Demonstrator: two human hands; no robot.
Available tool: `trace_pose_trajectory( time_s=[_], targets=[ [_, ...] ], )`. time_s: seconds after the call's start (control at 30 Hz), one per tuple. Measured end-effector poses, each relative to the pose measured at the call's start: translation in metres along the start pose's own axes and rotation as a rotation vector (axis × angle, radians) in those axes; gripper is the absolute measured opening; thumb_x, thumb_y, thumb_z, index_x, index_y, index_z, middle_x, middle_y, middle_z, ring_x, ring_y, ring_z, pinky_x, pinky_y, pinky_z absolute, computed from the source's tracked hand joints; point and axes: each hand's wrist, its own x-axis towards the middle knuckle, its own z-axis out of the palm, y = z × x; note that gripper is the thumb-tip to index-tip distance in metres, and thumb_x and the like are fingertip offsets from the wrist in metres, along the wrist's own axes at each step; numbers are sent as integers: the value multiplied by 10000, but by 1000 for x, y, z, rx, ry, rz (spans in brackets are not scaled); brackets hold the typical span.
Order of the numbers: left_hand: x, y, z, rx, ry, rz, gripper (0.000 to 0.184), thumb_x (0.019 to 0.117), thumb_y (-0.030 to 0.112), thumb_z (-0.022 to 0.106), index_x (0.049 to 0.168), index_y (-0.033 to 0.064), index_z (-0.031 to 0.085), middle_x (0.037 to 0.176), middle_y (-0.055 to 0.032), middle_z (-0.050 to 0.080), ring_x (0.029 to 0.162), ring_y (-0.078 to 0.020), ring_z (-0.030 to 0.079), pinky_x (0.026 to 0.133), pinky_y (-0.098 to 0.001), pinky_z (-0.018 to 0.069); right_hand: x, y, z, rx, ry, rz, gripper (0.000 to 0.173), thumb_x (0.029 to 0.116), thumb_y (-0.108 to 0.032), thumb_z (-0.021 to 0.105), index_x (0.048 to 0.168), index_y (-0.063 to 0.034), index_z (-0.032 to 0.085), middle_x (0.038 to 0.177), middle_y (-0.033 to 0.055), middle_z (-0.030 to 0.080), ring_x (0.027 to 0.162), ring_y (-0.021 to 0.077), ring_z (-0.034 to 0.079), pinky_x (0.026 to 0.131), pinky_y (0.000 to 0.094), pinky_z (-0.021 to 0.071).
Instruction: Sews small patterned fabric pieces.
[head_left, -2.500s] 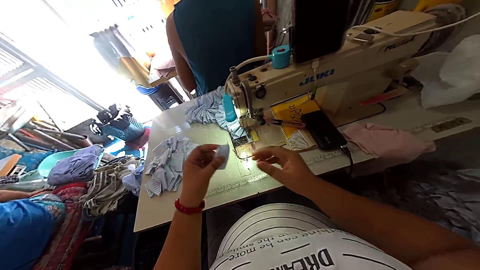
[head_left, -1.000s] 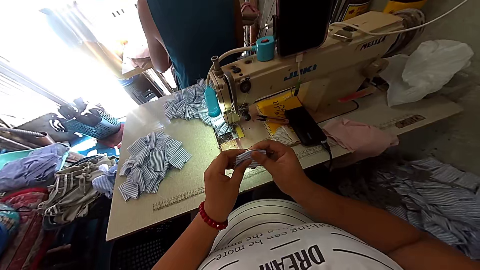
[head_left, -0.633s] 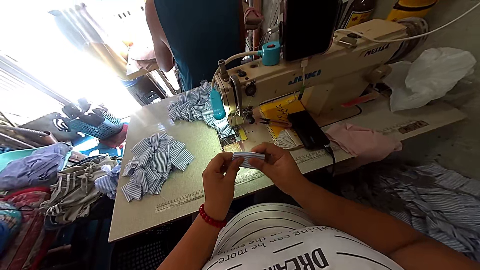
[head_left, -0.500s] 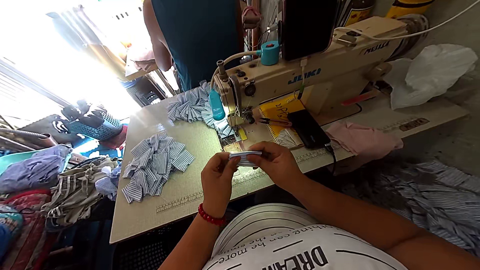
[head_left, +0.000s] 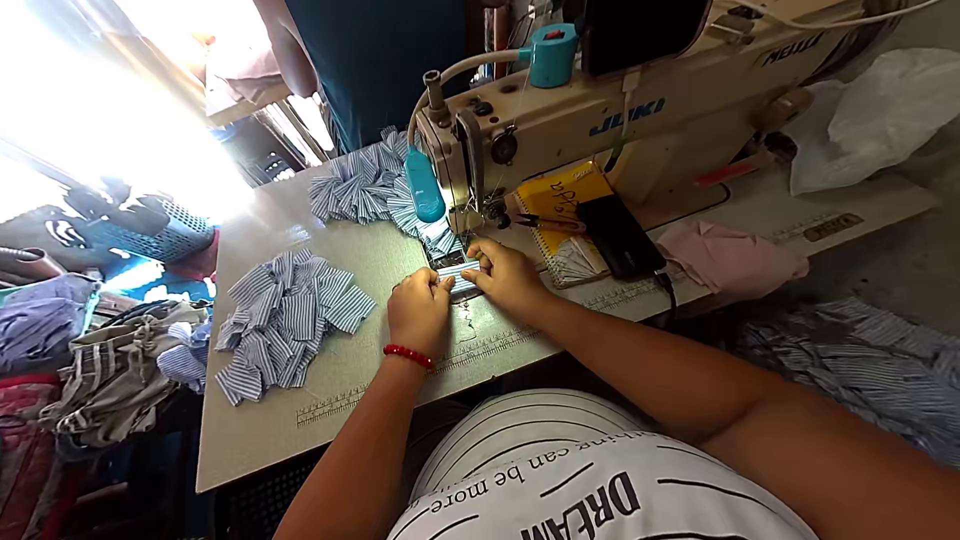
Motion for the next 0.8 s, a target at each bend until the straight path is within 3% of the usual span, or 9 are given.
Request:
trace_pose_trajectory(
  time_s=[0.07, 0.13, 0.2, 0.27, 0.37, 0.43, 0.57, 0.8],
  targets=[
    [7, -3, 4, 98, -1, -5, 326, 1007, 364, 654, 939, 46, 679, 875, -156, 670, 905, -358, 650, 864, -604, 477, 5, 2, 5, -112, 12, -32, 271, 969, -234, 727, 1154, -54, 645, 775, 119, 635, 751, 306, 653, 707, 520, 554],
    [8, -8, 11, 136, 79, 48, 317, 979, 354, 698, 1040, 43, 673, 984, -185, 675, 1009, -400, 640, 920, -625, 461, 9, 4, 10, -195, 18, -54, 287, 970, -250, 724, 1162, -48, 655, 854, 151, 676, 863, 344, 683, 799, 545, 560],
    [7, -15, 19, 149, 196, 197, 349, 952, 294, 730, 1191, 51, 659, 1162, -197, 656, 1126, -417, 610, 943, -621, 462, 13, 7, 13, -213, 19, -58, 289, 972, -253, 717, 1153, -37, 655, 881, 159, 685, 900, 354, 688, 836, 543, 556],
    [6, -20, 24, 170, 245, 422, 288, 963, 171, 678, 1234, 75, 697, 1266, -165, 664, 1207, -390, 602, 985, -599, 462, 13, 10, 13, -195, 40, -76, 264, 957, -227, 732, 1105, -24, 653, 879, 163, 676, 893, 357, 685, 815, 536, 558],
    [7, -22, 30, 214, 237, 632, 269, 974, 47, 594, 1167, 120, 766, 1201, -83, 738, 1164, -297, 664, 967, -542, 464, 6, 8, 8, -157, 92, -150, 124, 922, -97, 736, 1018, -31, 692, 1024, 170, 658, 992, 353, 658, 851, 517, 561],
    [8, -23, 31, 225, 208, 643, 281, 967, 33, 590, 1157, 124, 777, 1185, -74, 750, 1133, -278, 684, 979, -539, 460, -3, 10, 5, -222, 91, -229, 106, 951, -128, 691, 1003, -66, 758, 1158, 137, 669, 1112, 339, 621, 924, 514, 531],
    [10, -27, 31, 207, 154, 608, 302, 968, 46, 579, 1172, 145, 779, 1241, -49, 738, 1142, -265, 684, 1004, -549, 447, -29, 18, 2, -442, 28, -308, 324, 1028, -311, 540, 1193, -144, 762, 1393, 62, 653, 1410, 342, 483, 1132, 601, 363],
    [25, -22, 32, 202, 141, 571, 316, 979, 47, 568, 1212, 140, 760, 1270, -56, 723, 1175, -269, 667, 1032, -563, 422, -26, 14, -1, -502, -79, -154, 455, 1040, -427, 497, 1405, -201, 647, 1549, 114, 507, 1546, 370, 265, 1222, 682, 126]
  ],
)
